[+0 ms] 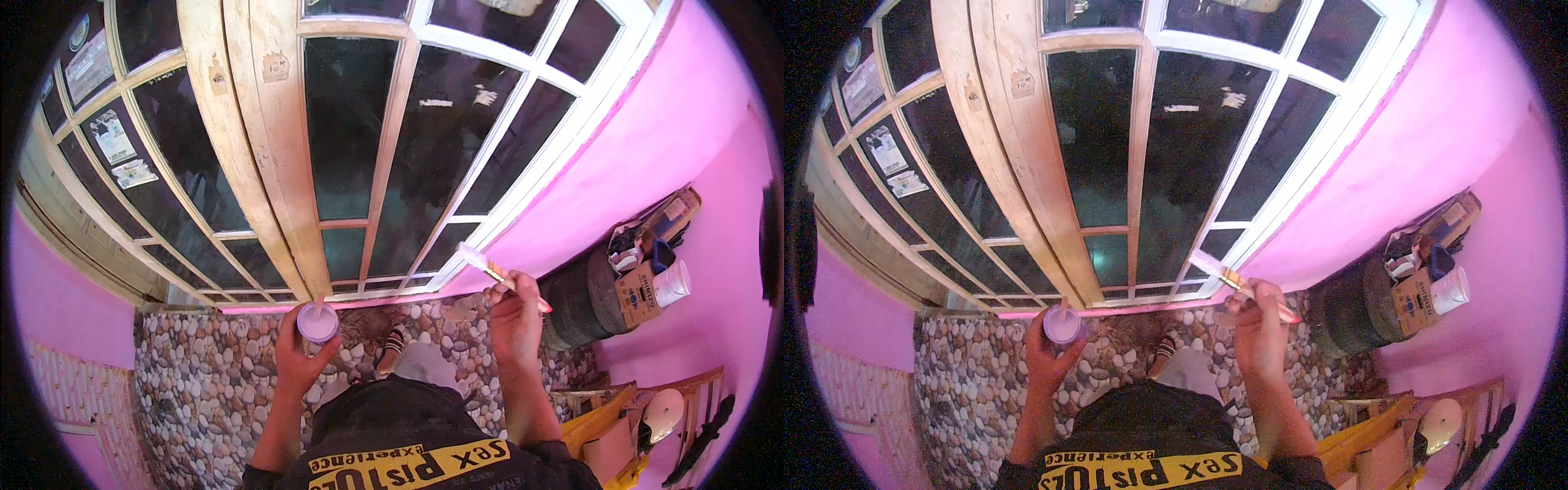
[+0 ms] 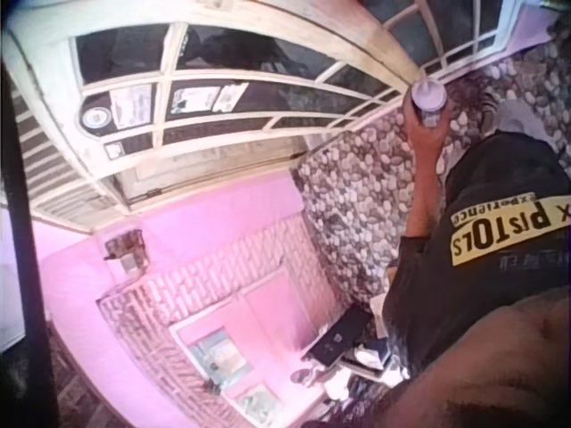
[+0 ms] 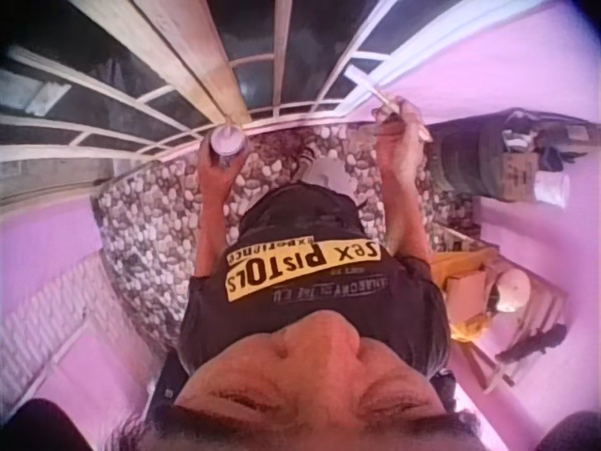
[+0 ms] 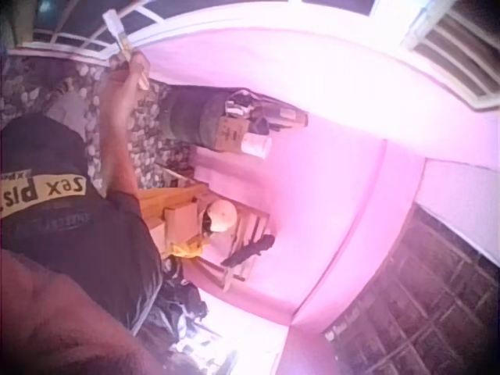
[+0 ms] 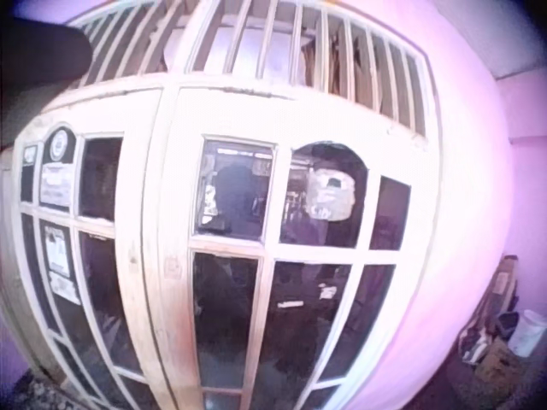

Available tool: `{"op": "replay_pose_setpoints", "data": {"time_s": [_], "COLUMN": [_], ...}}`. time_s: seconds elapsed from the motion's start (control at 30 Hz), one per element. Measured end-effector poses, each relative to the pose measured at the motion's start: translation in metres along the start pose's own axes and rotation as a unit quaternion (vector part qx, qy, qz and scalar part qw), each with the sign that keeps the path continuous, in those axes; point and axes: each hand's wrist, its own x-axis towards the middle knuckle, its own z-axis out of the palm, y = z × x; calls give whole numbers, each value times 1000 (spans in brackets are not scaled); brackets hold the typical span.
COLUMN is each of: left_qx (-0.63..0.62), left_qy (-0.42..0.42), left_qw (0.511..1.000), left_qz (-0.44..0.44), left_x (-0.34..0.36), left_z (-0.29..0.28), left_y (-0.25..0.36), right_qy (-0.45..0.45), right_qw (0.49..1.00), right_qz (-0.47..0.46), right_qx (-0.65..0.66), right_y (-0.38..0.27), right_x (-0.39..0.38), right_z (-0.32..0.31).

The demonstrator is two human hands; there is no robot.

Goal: The person paints the wooden frame of a glass door using a brush and a small container of white paint, applying paint to the vertical and horizontal muntins.

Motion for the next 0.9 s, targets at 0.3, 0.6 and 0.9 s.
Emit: {"op": "replay_pose_setpoints", "data": {"time_s": [0.3, 0.6, 0.9], "left_qx": [14, 14, 43], "left_qy": [10, 61, 107], "left_qw": [999, 997, 993], "left_qz": [28, 42, 35], "left_x": [-9, -21, -33], "left_z": [-5, 1, 43], "left_y": [6, 4, 7], "right_qy": [-35, -121, -206], "right_qw": [999, 988, 964], "right_qz": [20, 78, 156], "right_qx": [-32, -52, -55], "right_y": [1, 30, 37], "right_x": [-15, 3, 34], "right_z": [21, 33, 9]}}
